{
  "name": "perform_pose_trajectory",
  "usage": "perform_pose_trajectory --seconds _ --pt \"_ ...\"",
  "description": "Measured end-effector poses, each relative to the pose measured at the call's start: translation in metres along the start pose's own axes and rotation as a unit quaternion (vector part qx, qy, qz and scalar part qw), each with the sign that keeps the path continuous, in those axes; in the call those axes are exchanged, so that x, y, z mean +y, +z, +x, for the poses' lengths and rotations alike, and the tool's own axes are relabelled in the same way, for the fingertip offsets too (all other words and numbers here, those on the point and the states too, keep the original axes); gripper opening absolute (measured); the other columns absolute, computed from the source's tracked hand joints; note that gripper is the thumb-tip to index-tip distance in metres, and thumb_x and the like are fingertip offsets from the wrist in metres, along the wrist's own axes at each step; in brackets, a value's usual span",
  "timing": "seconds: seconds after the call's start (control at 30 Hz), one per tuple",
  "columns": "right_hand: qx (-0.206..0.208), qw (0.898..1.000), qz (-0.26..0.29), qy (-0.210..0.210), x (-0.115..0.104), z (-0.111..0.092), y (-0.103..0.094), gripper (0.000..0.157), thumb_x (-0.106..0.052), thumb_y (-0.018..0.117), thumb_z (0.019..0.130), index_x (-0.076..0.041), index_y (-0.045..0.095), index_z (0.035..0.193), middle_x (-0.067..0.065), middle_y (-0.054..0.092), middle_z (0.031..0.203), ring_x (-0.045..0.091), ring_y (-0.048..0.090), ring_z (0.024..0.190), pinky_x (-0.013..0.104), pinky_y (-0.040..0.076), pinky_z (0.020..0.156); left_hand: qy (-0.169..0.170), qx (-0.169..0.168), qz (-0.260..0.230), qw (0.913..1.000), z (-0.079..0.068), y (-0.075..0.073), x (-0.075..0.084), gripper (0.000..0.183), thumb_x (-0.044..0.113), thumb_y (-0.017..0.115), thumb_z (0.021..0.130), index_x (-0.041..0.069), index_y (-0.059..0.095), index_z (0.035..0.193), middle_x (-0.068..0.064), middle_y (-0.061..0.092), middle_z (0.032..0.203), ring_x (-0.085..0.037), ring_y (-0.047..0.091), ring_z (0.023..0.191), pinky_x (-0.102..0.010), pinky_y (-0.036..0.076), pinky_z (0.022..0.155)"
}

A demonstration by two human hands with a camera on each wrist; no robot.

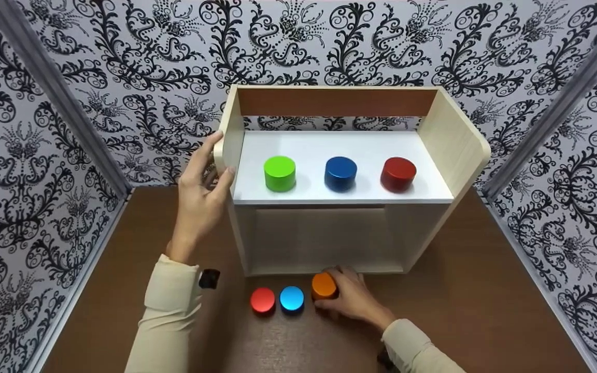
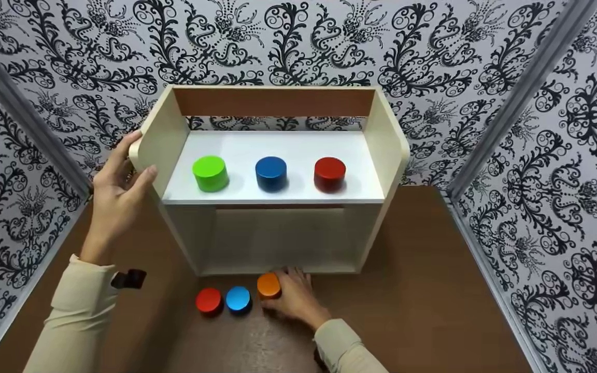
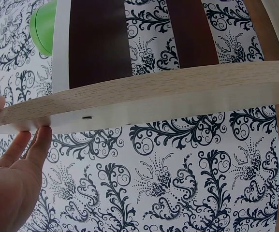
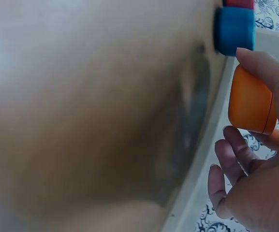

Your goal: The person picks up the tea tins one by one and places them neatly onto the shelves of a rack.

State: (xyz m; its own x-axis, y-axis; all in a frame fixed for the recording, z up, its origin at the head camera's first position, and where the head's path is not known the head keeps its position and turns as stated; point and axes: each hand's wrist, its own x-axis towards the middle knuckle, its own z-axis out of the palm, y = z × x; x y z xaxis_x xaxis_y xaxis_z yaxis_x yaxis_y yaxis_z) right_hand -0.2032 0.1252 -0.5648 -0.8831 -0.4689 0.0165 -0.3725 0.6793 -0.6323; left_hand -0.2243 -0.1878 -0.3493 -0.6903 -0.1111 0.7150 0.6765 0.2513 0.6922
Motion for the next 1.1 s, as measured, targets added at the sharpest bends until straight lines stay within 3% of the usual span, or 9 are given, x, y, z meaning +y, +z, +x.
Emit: perform_pose_trajectory --seconds 0.27,0.4,0.5,0.77,1.1 --pt "0.025 1.0 -0.004 -0.007 -0.011 0.02 -0.01 0.069 -0.037 0.084 0.084 -0.001 0.057 0.136 0.028 0.05 0.14 0.047 0.047 0.128 0.067 0.038 0.11 0.0 0.0 0.003 1.0 -0.001 0.0 0.0 0.06 -0.012 0.061 0.092 0.007 0.051 0.148 -0.016 0.051 0.141 -0.031 0.057 0.124 -0.046 0.054 0.104" --pt "0.043 0.998 -0.01 -0.038 -0.017 0.031 -0.012 0.063 -0.036 0.085 0.083 -0.003 0.06 0.13 0.018 0.056 0.127 0.037 0.054 0.115 0.056 0.051 0.101 -0.001 0.0 0.005 1.0 -0.001 0.0 0.0 0.061 -0.012 0.061 0.091 0.008 0.051 0.148 -0.016 0.052 0.14 -0.03 0.058 0.123 -0.043 0.056 0.103" --pt "0.056 0.997 -0.019 -0.058 -0.021 0.04 -0.012 0.061 -0.035 0.087 0.081 -0.003 0.061 0.126 0.012 0.058 0.116 0.031 0.055 0.106 0.05 0.054 0.096 0.0 -0.002 0.007 1.0 0.0 -0.001 0.0 0.061 -0.011 0.062 0.091 0.008 0.05 0.148 -0.016 0.052 0.14 -0.03 0.058 0.122 -0.041 0.056 0.103" --pt "0.062 0.996 0.014 -0.064 -0.028 0.06 -0.008 0.053 -0.028 0.089 0.078 -0.006 0.065 0.121 0.011 0.06 0.112 0.03 0.055 0.102 0.049 0.048 0.092 -0.002 -0.005 0.012 0.9999 0.0 -0.001 0.001 0.06 -0.009 0.062 0.092 0.008 0.05 0.149 -0.017 0.052 0.138 -0.031 0.058 0.121 -0.039 0.056 0.103" --pt "0.061 0.997 0.006 -0.05 -0.028 0.073 0.003 0.058 -0.034 0.089 0.078 -0.005 0.064 0.122 0.012 0.058 0.112 0.032 0.054 0.104 0.055 0.044 0.091 -0.005 -0.008 0.011 0.9999 0.0 -0.001 0.002 0.061 -0.01 0.061 0.092 0.009 0.05 0.149 -0.018 0.051 0.139 -0.032 0.058 0.12 -0.037 0.056 0.103"
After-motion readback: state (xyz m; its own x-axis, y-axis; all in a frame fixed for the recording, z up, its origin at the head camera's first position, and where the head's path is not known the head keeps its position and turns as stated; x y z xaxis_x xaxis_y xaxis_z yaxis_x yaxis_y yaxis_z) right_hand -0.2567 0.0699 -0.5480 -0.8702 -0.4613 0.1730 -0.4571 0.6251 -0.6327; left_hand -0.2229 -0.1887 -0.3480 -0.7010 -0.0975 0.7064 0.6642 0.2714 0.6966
